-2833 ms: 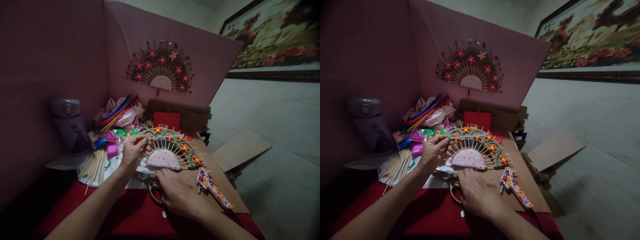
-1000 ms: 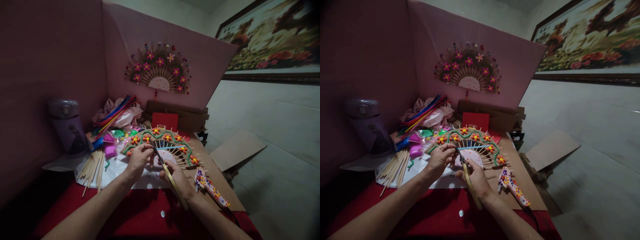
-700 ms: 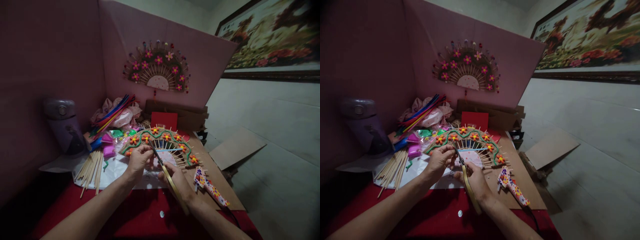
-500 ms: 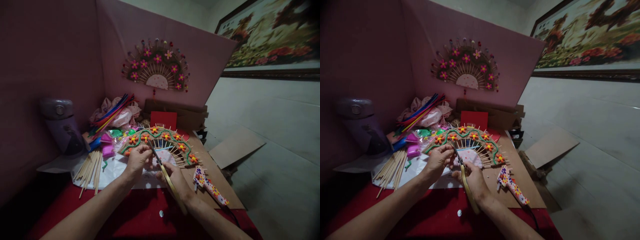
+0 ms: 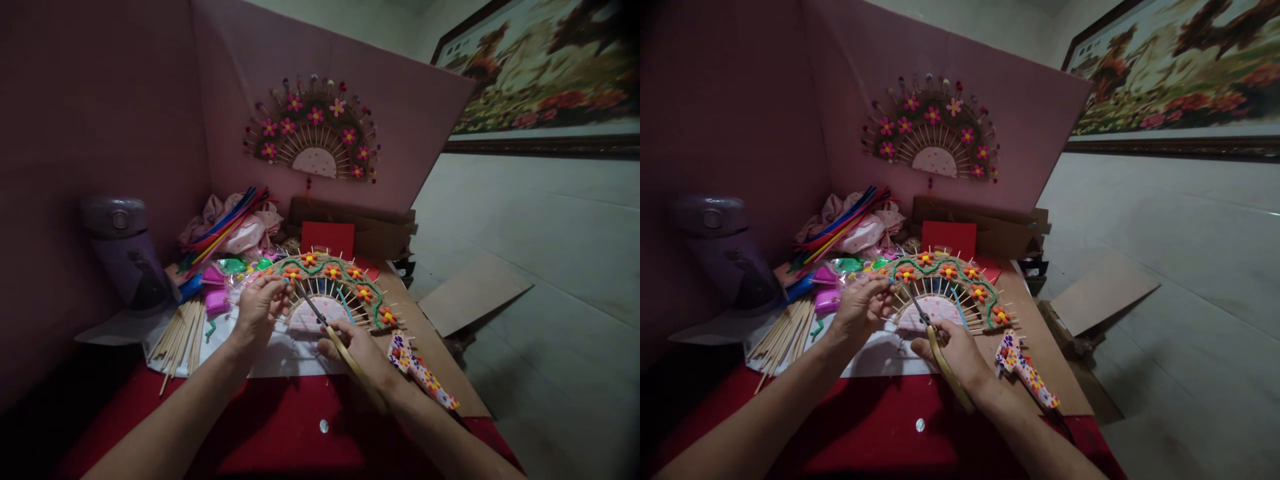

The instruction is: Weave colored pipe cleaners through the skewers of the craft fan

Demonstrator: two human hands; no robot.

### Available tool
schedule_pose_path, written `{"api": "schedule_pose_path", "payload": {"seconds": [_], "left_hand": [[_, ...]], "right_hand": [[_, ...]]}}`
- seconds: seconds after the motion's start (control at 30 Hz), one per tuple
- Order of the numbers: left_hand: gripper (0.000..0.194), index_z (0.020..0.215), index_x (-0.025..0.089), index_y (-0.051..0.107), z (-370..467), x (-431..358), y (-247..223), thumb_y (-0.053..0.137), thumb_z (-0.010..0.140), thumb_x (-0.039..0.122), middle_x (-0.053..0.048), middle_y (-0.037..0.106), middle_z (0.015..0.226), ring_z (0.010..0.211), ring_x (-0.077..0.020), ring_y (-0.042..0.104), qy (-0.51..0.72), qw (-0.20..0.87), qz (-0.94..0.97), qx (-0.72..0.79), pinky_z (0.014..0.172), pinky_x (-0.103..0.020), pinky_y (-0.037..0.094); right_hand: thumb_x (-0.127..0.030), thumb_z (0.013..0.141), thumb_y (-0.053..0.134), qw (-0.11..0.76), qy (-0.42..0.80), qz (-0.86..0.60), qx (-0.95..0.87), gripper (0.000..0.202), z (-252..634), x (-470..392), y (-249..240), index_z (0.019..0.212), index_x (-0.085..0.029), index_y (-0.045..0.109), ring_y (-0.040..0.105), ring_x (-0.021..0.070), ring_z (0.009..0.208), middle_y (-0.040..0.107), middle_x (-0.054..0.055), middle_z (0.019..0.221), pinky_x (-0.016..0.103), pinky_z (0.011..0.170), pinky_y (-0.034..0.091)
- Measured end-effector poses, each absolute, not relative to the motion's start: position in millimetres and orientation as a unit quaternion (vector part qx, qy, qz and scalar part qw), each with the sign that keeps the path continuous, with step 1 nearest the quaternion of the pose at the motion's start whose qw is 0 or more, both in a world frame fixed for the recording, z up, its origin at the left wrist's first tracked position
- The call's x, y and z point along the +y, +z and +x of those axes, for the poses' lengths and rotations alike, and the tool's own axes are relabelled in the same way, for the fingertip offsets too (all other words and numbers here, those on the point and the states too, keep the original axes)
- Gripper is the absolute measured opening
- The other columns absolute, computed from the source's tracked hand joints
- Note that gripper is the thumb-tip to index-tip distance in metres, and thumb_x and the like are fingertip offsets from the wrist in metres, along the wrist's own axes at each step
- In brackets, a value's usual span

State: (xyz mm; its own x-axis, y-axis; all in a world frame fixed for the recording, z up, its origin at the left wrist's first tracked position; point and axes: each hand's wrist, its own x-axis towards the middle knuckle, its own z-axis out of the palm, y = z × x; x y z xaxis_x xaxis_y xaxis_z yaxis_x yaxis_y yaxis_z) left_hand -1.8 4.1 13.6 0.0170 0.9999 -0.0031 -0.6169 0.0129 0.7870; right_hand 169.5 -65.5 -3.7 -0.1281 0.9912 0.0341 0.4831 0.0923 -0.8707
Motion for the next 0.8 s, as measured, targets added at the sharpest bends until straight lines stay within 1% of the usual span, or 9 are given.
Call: {"api": "schedule_pose_path", "payload": {"seconds": [0.1, 0.17, 0.23, 0.43, 0.6, 0.67, 0.73, 0.77, 0.8], "left_hand": [[0.023, 0.073, 0.014, 0.053, -11.2, 10.3, 19.6, 0.069, 0.056, 0.016, 0.001, 0.06, 0.055, 0.041, -0.0071, 0.049, 0.675, 0.606, 0.305, 0.292, 0.034, -0.015, 0.036], [0.024, 0.074, 0.014, 0.053, -13.5, 11.7, 21.5, 0.069, 0.057, 0.017, 0.0, 0.06, 0.055, 0.041, -0.0075, 0.05, 0.683, 0.594, 0.314, 0.287, 0.034, -0.016, 0.037], [0.024, 0.074, 0.014, 0.054, -12.7, 11.1, 21.8, 0.07, 0.057, 0.017, 0.0, 0.061, 0.056, 0.042, -0.0078, 0.05, 0.679, 0.593, 0.326, 0.284, 0.034, -0.015, 0.036], [0.025, 0.072, 0.014, 0.053, -8.5, 8.3, 19.8, 0.071, 0.056, 0.02, -0.001, 0.062, 0.056, 0.041, -0.0079, 0.05, 0.645, 0.62, 0.342, 0.288, 0.032, -0.015, 0.033], [0.024, 0.071, 0.015, 0.054, -2.1, 3.8, 14.0, 0.072, 0.057, 0.021, 0.001, 0.061, 0.054, 0.04, -0.0084, 0.051, 0.634, 0.616, 0.346, 0.315, 0.034, -0.016, 0.036], [0.02, 0.067, 0.014, 0.055, 7.7, -3.8, 7.8, 0.07, 0.06, 0.024, 0.001, 0.06, 0.053, 0.034, -0.0068, 0.046, 0.601, 0.61, 0.398, 0.329, 0.032, -0.017, 0.033], [0.018, 0.066, 0.014, 0.055, 20.0, -13.7, 0.7, 0.069, 0.061, 0.025, 0.001, 0.059, 0.052, 0.03, -0.0062, 0.042, 0.54, 0.625, 0.454, 0.334, 0.03, -0.019, 0.032], [0.019, 0.066, 0.014, 0.054, 25.9, -18.4, -2.7, 0.068, 0.062, 0.026, 0.002, 0.059, 0.051, 0.029, -0.0066, 0.043, 0.52, 0.634, 0.466, 0.334, 0.03, -0.019, 0.032], [0.019, 0.065, 0.014, 0.054, 31.0, -22.5, -5.7, 0.068, 0.062, 0.027, 0.001, 0.059, 0.052, 0.03, -0.0068, 0.043, 0.507, 0.64, 0.472, 0.332, 0.03, -0.019, 0.032]], "right_hand": [[-0.029, 0.068, 0.065, 0.271, 0.237, -0.595, -0.719, 0.027, 177.7, -65.7, -1.0, 0.093, -0.018, 0.061, 0.053, 0.0151, 0.066, 0.063, 0.002, 0.075, 0.024, 0.059, 0.038], [-0.017, 0.068, 0.058, 0.227, 0.161, -0.568, -0.775, 0.03, 179.2, -66.1, -0.3, 0.098, -0.02, 0.061, 0.055, 0.016, 0.07, 0.065, 0.003, 0.081, 0.025, 0.063, 0.038], [-0.013, 0.068, 0.054, 0.197, 0.142, -0.525, -0.816, 0.035, 177.0, -65.8, -0.3, 0.101, -0.021, 0.061, 0.056, 0.0166, 0.074, 0.066, 0.003, 0.085, 0.025, 0.067, 0.038], [-0.01, 0.067, 0.052, 0.158, 0.147, -0.455, -0.864, 0.037, 171.1, -60.1, -5.4, 0.101, -0.022, 0.06, 0.056, 0.0179, 0.086, 0.065, 0.003, 0.093, 0.027, 0.076, 0.039], [-0.01, 0.07, 0.052, 0.101, 0.09, -0.465, -0.875, 0.045, 180.8, -59.1, -8.8, 0.113, -0.022, 0.055, 0.054, 0.0184, 0.085, 0.061, 0.005, 0.092, 0.027, 0.073, 0.038], [-0.012, 0.071, 0.054, 0.076, 0.062, -0.477, -0.873, 0.037, 184.6, -60.9, -4.0, 0.106, -0.021, 0.058, 0.053, 0.0184, 0.081, 0.061, 0.006, 0.09, 0.027, 0.069, 0.037], [-0.016, 0.074, 0.055, 0.071, 0.035, -0.506, -0.859, 0.019, 187.7, -62.1, 4.8, 0.091, -0.02, 0.063, 0.053, 0.0182, 0.076, 0.061, 0.006, 0.084, 0.027, 0.066, 0.036], [-0.019, 0.077, 0.054, 0.086, 0.027, -0.531, -0.842, 0.012, 188.9, -62.0, 9.9, 0.083, -0.02, 0.064, 0.053, 0.0179, 0.074, 0.061, 0.006, 0.08, 0.027, 0.065, 0.036], [-0.02, 0.08, 0.051, 0.117, 0.025, -0.554, -0.824, 0.013, 189.7, -61.3, 15.0, 0.079, -0.019, 0.064, 0.054, 0.0174, 0.073, 0.062, 0.006, 0.078, 0.027, 0.065, 0.036]]}}
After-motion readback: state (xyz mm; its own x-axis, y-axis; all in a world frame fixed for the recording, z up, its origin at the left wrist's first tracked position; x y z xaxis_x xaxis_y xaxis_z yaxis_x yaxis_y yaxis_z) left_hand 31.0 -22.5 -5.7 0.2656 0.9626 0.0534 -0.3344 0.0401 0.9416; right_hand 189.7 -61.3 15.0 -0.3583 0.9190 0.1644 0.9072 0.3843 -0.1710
